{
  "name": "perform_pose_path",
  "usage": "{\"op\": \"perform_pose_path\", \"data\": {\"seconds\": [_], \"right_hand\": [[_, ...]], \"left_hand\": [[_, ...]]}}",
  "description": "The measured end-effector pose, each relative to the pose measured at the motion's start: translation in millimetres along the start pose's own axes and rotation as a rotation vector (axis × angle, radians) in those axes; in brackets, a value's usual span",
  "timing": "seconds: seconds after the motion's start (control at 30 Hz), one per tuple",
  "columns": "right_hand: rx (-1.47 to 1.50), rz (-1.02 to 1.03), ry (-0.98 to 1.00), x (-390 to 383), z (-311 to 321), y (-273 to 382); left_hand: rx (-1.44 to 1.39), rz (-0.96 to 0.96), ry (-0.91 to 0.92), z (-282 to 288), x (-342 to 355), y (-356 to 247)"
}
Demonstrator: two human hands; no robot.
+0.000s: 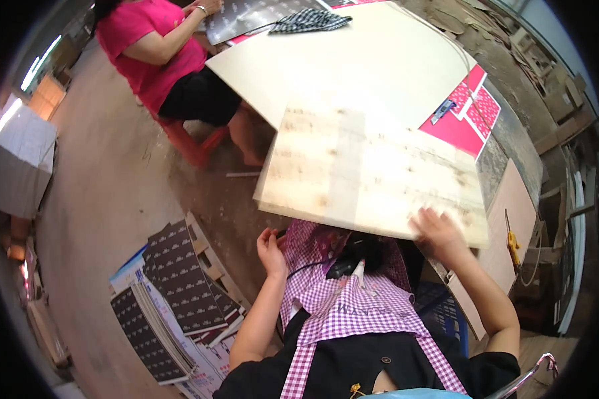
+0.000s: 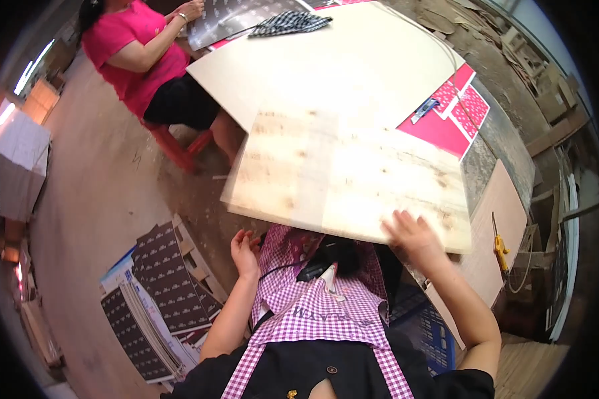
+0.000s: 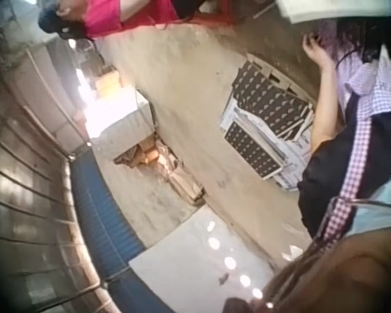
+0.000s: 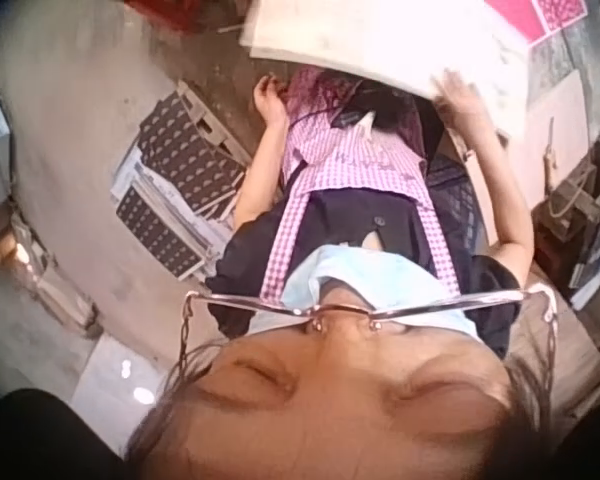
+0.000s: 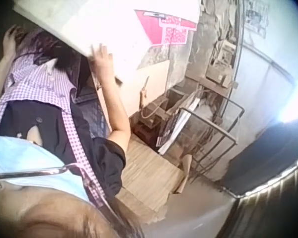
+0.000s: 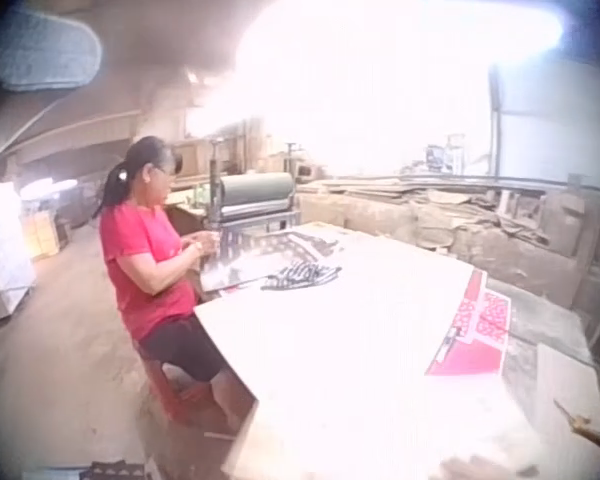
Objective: Apply printed decorative film onto wooden panels by smoothing it with a cloth.
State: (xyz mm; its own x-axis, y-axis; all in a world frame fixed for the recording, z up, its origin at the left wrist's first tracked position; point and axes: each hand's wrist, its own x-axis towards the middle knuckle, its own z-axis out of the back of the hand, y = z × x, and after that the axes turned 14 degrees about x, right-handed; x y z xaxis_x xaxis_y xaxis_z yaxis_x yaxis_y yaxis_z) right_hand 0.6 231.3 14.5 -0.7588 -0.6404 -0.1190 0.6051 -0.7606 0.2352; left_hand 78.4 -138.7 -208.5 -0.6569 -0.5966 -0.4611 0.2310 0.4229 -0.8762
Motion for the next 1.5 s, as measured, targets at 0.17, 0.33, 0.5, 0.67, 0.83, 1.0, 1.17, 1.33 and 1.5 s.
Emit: {"op": "perform_pose_path", "data": {"seconds": [0.17,0.33,0.5,0.67,0.83,1.0,1.17,1.33,1.5], "right_hand": [[-0.048,0.007,-0.084,-7.0,20.3,21.3],[-0.056,0.074,-0.584,-16.3,72.1,14.0],[0.063,-0.065,-0.89,-24.0,156.6,9.7],[0.717,-0.079,-0.833,26.5,244.1,8.0],[1.247,-0.2,-0.447,113.7,216.6,-48.2],[1.306,-0.437,-0.319,189.8,127.4,-59.9],[1.325,-0.454,-0.276,271.3,93.9,-78.8],[0.293,-0.266,-0.633,332.3,53.9,-141.1],[0.288,-0.127,-0.615,318.2,13.5,-123.0]], "left_hand": [[0.038,-0.066,-0.017,8.3,0.6,-1.8],[0.0,-0.015,0.029,3.6,2.5,-8.6],[0.021,-0.03,0.066,-4.5,10.5,-4.3],[-0.002,-0.059,0.122,-25.7,1.5,-17.2],[0.002,-0.011,0.261,-41.4,-13.7,-28.9],[0.135,-0.032,0.473,-36.1,-34.7,-25.8],[0.123,0.086,0.541,-18.3,-38.3,-26.7],[0.17,0.075,0.566,-33.4,-22.3,-30.0],[0.207,-0.012,0.604,-55.4,-9.0,-39.5]]}}
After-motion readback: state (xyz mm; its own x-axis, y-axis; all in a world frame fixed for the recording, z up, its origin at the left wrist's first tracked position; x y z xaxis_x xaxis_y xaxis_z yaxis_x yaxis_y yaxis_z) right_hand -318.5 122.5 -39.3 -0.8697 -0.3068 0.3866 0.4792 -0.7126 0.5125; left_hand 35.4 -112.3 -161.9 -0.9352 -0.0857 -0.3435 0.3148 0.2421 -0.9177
